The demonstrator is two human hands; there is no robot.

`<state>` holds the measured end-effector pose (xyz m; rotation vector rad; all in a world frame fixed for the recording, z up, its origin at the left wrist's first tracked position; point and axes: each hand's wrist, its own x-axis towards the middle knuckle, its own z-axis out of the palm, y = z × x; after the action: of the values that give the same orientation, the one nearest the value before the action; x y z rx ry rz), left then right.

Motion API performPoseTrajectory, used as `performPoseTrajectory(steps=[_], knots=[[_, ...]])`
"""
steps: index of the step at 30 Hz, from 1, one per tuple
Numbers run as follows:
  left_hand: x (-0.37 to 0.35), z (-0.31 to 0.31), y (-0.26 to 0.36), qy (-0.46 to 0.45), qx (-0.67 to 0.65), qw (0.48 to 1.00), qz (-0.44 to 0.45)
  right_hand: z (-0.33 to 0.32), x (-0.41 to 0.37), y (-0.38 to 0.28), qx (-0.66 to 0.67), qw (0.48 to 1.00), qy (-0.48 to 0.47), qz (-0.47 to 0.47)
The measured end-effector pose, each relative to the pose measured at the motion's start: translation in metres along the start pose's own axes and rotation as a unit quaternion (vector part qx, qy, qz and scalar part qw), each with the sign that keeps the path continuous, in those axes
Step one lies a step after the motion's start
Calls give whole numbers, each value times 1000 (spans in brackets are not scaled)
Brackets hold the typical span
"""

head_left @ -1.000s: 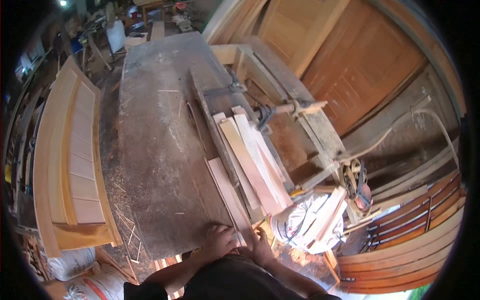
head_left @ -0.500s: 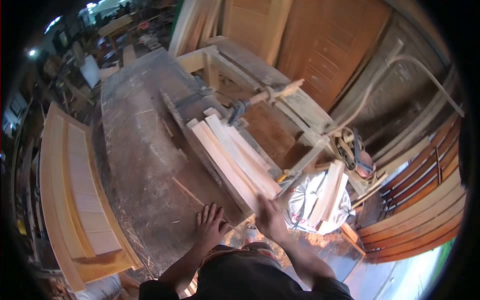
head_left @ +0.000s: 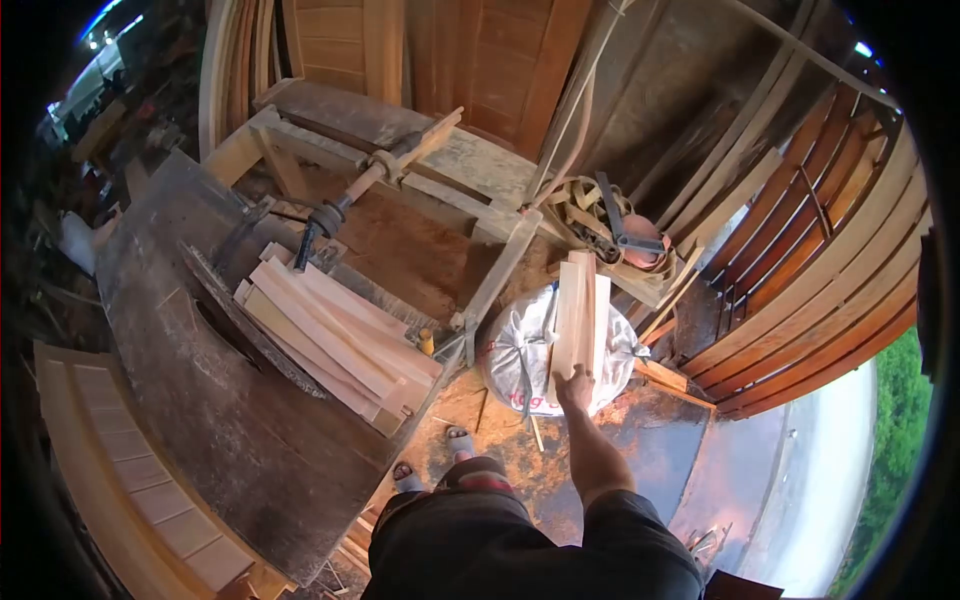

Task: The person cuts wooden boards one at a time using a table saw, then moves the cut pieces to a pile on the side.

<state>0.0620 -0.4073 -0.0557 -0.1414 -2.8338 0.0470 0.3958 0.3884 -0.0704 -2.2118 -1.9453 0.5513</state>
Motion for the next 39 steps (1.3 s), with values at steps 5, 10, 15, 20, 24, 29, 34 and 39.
performPoseTrajectory(steps=[5,10,15,20,24,29,34,39], knots=[[1,18,-24,47,-11,995,92,51,17,23,-34,991,-78,103],[0,71,102,16,-403,912,-70,70,37,57,-161,979,-47,-114],[29,-42,274,-152,-473,867,-32,31,-38,58,289,944,-119,-108],[35,-122,345,-147,-649,746,35,-91,-234,-74,320,862,-215,-331],[39,-90,356,-141,-666,733,-2,-78,-311,-143,93,783,-181,-588],[68,-57,356,-119,-358,924,57,-28,-340,-192,-56,771,-195,-603],[82,-58,371,-104,-348,918,159,-8,-342,-194,-85,792,-200,-571],[90,-40,390,-137,-326,921,161,12,-330,-208,-67,736,-142,-659]])
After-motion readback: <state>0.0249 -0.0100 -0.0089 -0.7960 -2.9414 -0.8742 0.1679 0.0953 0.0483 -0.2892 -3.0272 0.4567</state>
